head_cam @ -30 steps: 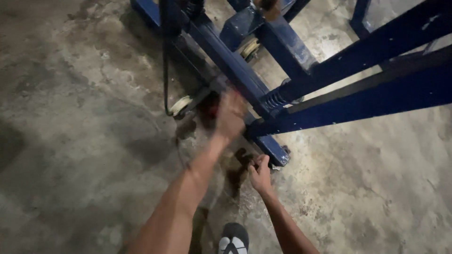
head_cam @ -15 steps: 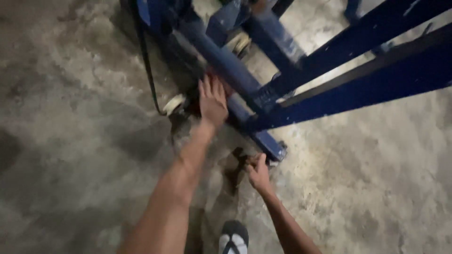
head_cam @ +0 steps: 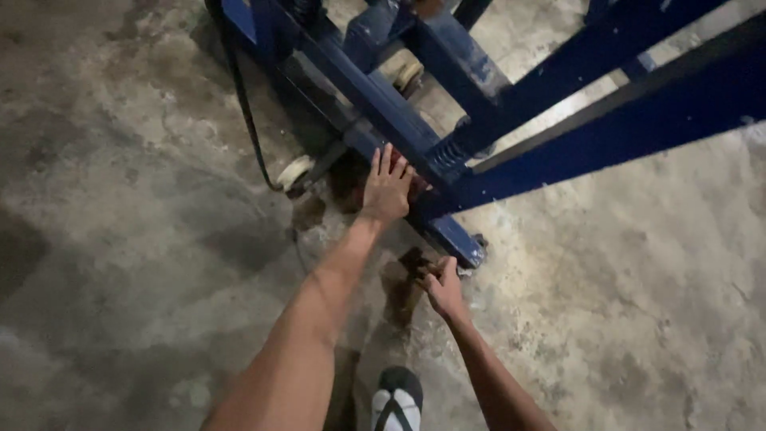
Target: Wiping down the pulley and cable system of a gym machine with a cloth.
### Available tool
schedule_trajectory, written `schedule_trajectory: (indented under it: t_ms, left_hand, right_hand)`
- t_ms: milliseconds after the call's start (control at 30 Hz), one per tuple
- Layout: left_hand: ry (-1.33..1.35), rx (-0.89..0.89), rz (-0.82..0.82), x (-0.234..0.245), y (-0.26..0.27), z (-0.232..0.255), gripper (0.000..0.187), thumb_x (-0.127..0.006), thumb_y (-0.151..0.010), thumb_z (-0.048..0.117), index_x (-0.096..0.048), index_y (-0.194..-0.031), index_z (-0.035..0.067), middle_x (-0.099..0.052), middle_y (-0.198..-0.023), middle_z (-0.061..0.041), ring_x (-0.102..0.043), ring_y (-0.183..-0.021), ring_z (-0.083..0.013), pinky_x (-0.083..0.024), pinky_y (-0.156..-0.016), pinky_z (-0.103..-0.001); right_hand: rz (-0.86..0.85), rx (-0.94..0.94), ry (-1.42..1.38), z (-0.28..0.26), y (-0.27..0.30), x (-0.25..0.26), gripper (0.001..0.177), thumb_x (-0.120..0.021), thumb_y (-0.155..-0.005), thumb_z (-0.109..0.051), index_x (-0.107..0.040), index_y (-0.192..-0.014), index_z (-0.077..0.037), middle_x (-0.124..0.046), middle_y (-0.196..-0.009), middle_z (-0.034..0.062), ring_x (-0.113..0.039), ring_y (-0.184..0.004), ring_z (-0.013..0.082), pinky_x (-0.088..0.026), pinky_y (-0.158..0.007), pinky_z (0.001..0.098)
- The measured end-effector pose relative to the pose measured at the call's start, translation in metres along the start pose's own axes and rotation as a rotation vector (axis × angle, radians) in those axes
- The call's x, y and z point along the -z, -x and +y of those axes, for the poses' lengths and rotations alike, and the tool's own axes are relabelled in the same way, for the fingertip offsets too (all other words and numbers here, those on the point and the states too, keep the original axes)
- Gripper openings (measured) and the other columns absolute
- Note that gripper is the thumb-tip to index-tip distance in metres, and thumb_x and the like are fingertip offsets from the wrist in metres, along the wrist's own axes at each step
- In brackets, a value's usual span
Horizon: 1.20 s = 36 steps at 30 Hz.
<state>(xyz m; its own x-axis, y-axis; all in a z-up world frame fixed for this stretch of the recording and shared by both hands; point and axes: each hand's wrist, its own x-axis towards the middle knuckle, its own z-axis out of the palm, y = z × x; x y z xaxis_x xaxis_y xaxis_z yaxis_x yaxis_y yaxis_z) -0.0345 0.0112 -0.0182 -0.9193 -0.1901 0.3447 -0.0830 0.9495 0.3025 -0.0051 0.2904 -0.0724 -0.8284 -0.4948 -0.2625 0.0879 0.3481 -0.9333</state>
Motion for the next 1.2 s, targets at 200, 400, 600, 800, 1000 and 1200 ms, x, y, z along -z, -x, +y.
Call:
schedule_trajectory:
  t_ms: [200, 400, 600, 800, 1000, 1200]
  left_hand:
    - [-0.057, -0.073, -0.042, -0.019, 0.036, 0.022, 0.043, -0.062, -0.089, 0.015, -0.065, -0.131, 0.005, -0.055, -0.149, -0.013, -0.03, -0.15, -0.0423, -0.018, -0.124, -0.056]
    - [-0.071, 0.028, 0.04, 0.005, 0.069, 0.009, 0.048, -0.066, -0.083, 0.011, -0.068, -0.131, 0.005, -0.061, -0.144, -0.01, -0.038, -0.148, -0.033, -0.029, -0.121, -0.039]
    - [-0.161, -0.105, 0.022, 0.096, 0.069, -0.01, 0.043, -0.068, -0.068, 0.014, -0.071, -0.108, -0.001, -0.068, -0.123, -0.013, -0.055, -0.13, -0.0308, -0.038, -0.116, -0.04]
    - [-0.258, -0.061, -0.244, 0.194, 0.039, -0.043, 0.023, -0.071, -0.081, 0.022, -0.068, -0.096, 0.005, -0.065, -0.103, -0.013, -0.058, -0.106, -0.0327, -0.053, -0.089, -0.044]
    - [-0.309, -0.178, -0.123, 0.242, 0.041, -0.047, 0.031, -0.072, -0.069, 0.015, -0.07, -0.1, 0.007, -0.069, -0.113, -0.011, -0.062, -0.111, -0.0318, -0.055, -0.086, -0.041]
    - [-0.166, -0.264, -0.133, 0.253, 0.073, -0.034, 0.033, -0.069, -0.075, 0.014, -0.073, -0.107, 0.007, -0.069, -0.117, -0.011, -0.062, -0.117, -0.0312, -0.056, -0.087, -0.04]
  right_hand:
    - [0.013, 0.215, 0.395, -0.028, -0.022, -0.013, 0.03, -0.057, -0.088, -0.008, -0.037, -0.109, -0.005, -0.056, -0.085, 0.0102, -0.059, -0.077, 0.0225, -0.052, -0.072, 0.0361]
    - [-0.017, 0.181, 0.237, -0.071, -0.022, -0.028, 0.038, -0.06, -0.088, -0.012, -0.039, -0.12, -0.005, -0.06, -0.089, 0.0103, -0.059, -0.077, 0.0204, -0.053, -0.072, 0.0352]
    - [-0.185, 0.19, -0.066, -0.057, -0.052, -0.066, 0.054, -0.062, -0.089, -0.006, -0.037, -0.136, -0.009, -0.057, -0.112, 0.0125, -0.06, -0.092, 0.0186, -0.054, -0.07, 0.034]
    - [-0.375, 0.177, 0.127, -0.141, -0.053, -0.047, 0.054, -0.06, -0.096, -0.005, -0.031, -0.142, -0.012, -0.063, -0.092, 0.0138, -0.061, -0.083, 0.0216, -0.052, -0.072, 0.0332]
    - [-0.479, 0.01, -0.162, -0.134, -0.054, -0.03, 0.056, -0.059, -0.092, -0.001, -0.033, -0.141, -0.012, -0.06, -0.091, 0.0168, -0.063, -0.08, 0.0226, -0.051, -0.069, 0.0334]
    - [-0.738, 0.001, -0.407, -0.106, -0.088, -0.01, 0.057, -0.062, -0.105, -0.012, -0.03, -0.151, -0.014, -0.038, -0.132, 0.0182, -0.056, -0.111, 0.0251, -0.055, -0.095, 0.0401]
